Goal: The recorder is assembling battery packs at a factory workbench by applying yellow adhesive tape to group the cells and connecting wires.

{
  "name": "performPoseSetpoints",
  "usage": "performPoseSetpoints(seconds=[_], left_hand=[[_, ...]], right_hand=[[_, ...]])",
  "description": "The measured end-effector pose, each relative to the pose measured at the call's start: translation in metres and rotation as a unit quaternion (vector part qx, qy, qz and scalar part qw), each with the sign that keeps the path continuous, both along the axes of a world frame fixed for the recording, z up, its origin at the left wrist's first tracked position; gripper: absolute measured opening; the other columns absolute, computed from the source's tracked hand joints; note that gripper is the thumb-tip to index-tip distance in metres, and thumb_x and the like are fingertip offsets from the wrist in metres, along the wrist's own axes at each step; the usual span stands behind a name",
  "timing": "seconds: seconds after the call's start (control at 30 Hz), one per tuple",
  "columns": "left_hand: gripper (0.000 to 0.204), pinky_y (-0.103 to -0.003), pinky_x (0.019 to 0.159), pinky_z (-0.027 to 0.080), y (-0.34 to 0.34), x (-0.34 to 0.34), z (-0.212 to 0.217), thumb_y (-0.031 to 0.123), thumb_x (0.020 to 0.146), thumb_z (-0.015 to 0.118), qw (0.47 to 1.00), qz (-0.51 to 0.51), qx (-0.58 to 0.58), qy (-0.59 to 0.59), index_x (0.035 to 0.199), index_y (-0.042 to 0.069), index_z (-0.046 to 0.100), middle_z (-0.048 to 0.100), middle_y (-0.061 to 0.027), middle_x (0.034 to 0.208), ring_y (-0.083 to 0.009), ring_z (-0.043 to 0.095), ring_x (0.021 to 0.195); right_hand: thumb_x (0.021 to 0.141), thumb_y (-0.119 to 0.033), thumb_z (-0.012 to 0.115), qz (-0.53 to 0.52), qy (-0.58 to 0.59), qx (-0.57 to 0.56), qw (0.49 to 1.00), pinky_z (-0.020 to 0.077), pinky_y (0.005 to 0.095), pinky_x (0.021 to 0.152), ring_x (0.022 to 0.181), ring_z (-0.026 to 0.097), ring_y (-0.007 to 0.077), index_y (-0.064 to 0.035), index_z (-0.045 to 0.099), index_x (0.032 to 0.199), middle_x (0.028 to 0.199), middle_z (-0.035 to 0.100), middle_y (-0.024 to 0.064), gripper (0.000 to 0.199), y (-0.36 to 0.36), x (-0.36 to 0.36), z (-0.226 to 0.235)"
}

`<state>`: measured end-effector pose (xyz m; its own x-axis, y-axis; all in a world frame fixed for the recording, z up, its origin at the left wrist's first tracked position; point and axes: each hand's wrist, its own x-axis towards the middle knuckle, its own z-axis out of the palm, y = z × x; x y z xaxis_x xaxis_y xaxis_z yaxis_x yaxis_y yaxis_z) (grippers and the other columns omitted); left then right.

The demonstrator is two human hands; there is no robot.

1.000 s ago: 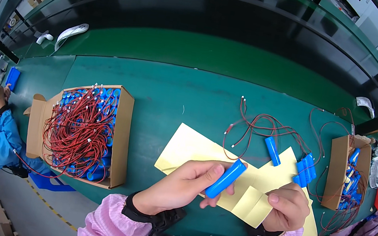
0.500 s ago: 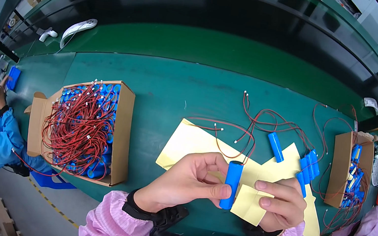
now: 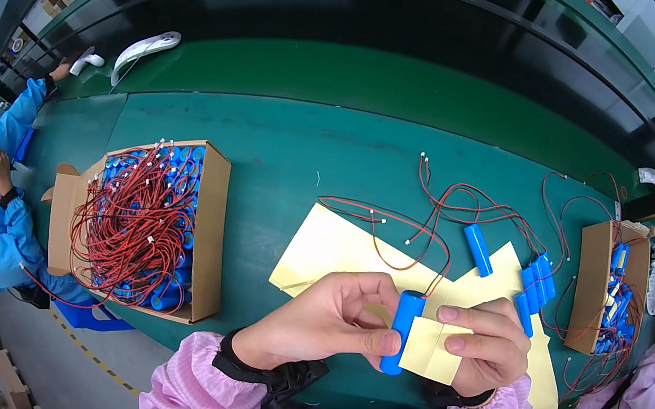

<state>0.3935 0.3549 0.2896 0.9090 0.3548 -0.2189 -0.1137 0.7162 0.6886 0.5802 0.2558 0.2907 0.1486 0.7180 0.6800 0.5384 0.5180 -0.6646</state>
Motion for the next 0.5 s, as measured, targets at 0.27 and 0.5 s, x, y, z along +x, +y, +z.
performPoseSetpoints(seconds=[0.27,0.5], left_hand=[[0.023,-0.026,0.069,0.056,-0.0006,0.0010,0.0022,0.008,0.088,0.070,1.000,-0.002,0.011,0.005,0.105,0.000,0.055,0.067,-0.0075,0.091,-0.0131,0.066,0.078],[0.035,-0.026,0.074,0.056,-0.0035,0.0051,0.0040,0.008,0.091,0.066,0.999,0.008,0.035,0.011,0.123,-0.001,0.054,0.064,-0.0070,0.106,-0.0121,0.066,0.083]], right_hand=[[0.064,0.012,0.069,-0.001,-0.014,-0.002,1.000,0.0469,0.0248,0.056,0.064,0.056,0.0162,-0.0114,0.071,0.087,0.097,0.073,0.0074,0.033,-0.0003,0.0008,0.0014],[0.061,0.009,0.068,-0.017,-0.072,0.005,0.997,0.0468,0.0246,0.057,0.067,0.054,0.0161,-0.0124,0.073,0.092,0.103,0.072,0.0048,0.038,0.0013,0.0064,-0.0029]])
